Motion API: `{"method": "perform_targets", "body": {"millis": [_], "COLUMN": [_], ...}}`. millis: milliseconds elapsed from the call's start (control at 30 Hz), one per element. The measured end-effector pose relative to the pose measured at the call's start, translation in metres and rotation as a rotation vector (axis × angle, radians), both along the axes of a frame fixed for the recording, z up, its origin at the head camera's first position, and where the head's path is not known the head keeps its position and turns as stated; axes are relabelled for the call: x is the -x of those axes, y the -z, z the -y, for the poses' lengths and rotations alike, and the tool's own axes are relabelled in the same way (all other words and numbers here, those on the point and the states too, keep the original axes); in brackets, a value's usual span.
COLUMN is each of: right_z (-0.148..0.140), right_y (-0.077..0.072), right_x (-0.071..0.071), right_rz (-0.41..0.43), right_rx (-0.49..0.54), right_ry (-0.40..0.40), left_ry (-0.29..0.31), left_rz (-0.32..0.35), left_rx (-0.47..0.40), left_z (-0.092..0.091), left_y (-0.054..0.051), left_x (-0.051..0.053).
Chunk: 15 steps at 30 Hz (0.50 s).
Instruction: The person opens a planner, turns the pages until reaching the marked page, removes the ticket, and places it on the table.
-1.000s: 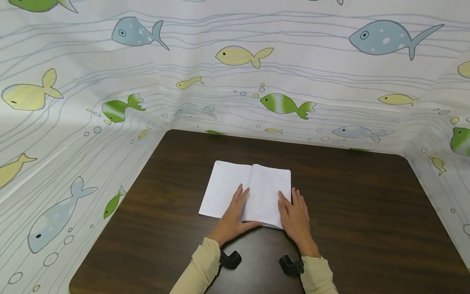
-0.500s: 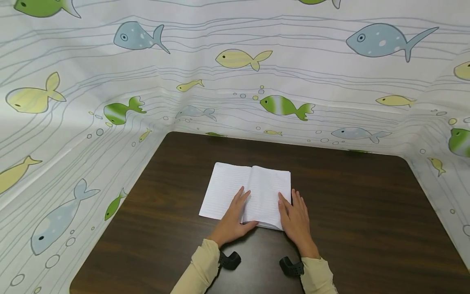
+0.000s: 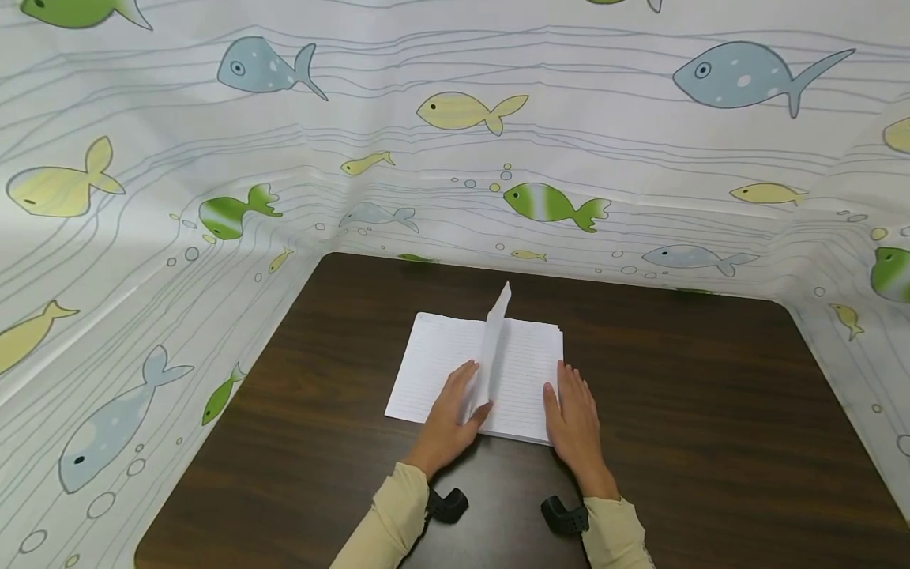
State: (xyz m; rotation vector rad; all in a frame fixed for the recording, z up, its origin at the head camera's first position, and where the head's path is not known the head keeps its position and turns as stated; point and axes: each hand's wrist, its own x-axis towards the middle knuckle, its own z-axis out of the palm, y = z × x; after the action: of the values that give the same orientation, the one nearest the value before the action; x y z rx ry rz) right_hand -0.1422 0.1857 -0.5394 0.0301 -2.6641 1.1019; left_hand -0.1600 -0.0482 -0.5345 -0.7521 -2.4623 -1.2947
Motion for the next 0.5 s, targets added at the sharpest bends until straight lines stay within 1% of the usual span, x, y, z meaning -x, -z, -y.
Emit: {"method": "perform_targets", "body": {"millis": [33, 67, 133, 167, 233, 267, 300, 333, 367, 400, 433, 467, 500], "right_z": [-0.0002, -0.0003, -0.0004, -0.0005, -0.0004, -0.0004, -0.0005, -0.0005, -0.0007, -0.0009, -0.001, -0.0013, -0.0015], "right_y": [0.0004, 0.0007, 0.0018, 0.0024, 0.0028, 0.0027, 0.0026, 0.0022, 0.0017, 0.0013, 0.001, 0.001, 0.001], "right_x": [0.0, 0.0001, 0.0002, 0.0005, 0.0005, 0.0005, 0.0005, 0.0005, 0.0004, 0.0003, 0.0004, 0.0007, 0.0009], "right_rz": [0.003, 0.005, 0.009, 0.007, 0.005, 0.004, 0.007, 0.009, 0.013, 0.018, 0.024, 0.029, 0.033], "right_rx": [-0.012, -0.024, -0.048, -0.057, -0.064, -0.063, -0.062, -0.062, -0.06, -0.059, -0.059, -0.059, -0.061], "right_ry": [-0.003, -0.005, -0.007, -0.005, -0.006, -0.007, -0.008, -0.009, -0.011, -0.013, -0.015, -0.015, -0.013], "left_ry": [-0.027, -0.065, -0.159, -0.214, -0.328, -0.381, -0.423, -0.449, -0.453, -0.43, -0.381, -0.312, -0.23], "left_rz": [0.001, -0.013, -0.065, -0.1, -0.18, -0.221, -0.256, -0.285, -0.305, -0.316, -0.316, -0.305, -0.292], "left_rx": [-0.037, -0.061, -0.09, -0.091, -0.054, -0.012, 0.029, 0.065, 0.098, 0.126, 0.151, 0.177, 0.207], "left_z": [-0.0002, -0.0005, -0.0003, 0.0001, 0.0013, 0.002, 0.0027, 0.0036, 0.0042, 0.0046, 0.0048, 0.0048, 0.0043], "left_y": [-0.0002, -0.0007, -0.0003, -0.0003, 0.0002, 0.0002, 0.0005, 0.0007, 0.0005, 0.0007, 0.001, 0.0009, 0.0016], "left_x": [0.0005, 0.0009, 0.0021, 0.0026, 0.0041, 0.0049, 0.0056, 0.0063, 0.0065, 0.0067, 0.0066, 0.0063, 0.0059]}}
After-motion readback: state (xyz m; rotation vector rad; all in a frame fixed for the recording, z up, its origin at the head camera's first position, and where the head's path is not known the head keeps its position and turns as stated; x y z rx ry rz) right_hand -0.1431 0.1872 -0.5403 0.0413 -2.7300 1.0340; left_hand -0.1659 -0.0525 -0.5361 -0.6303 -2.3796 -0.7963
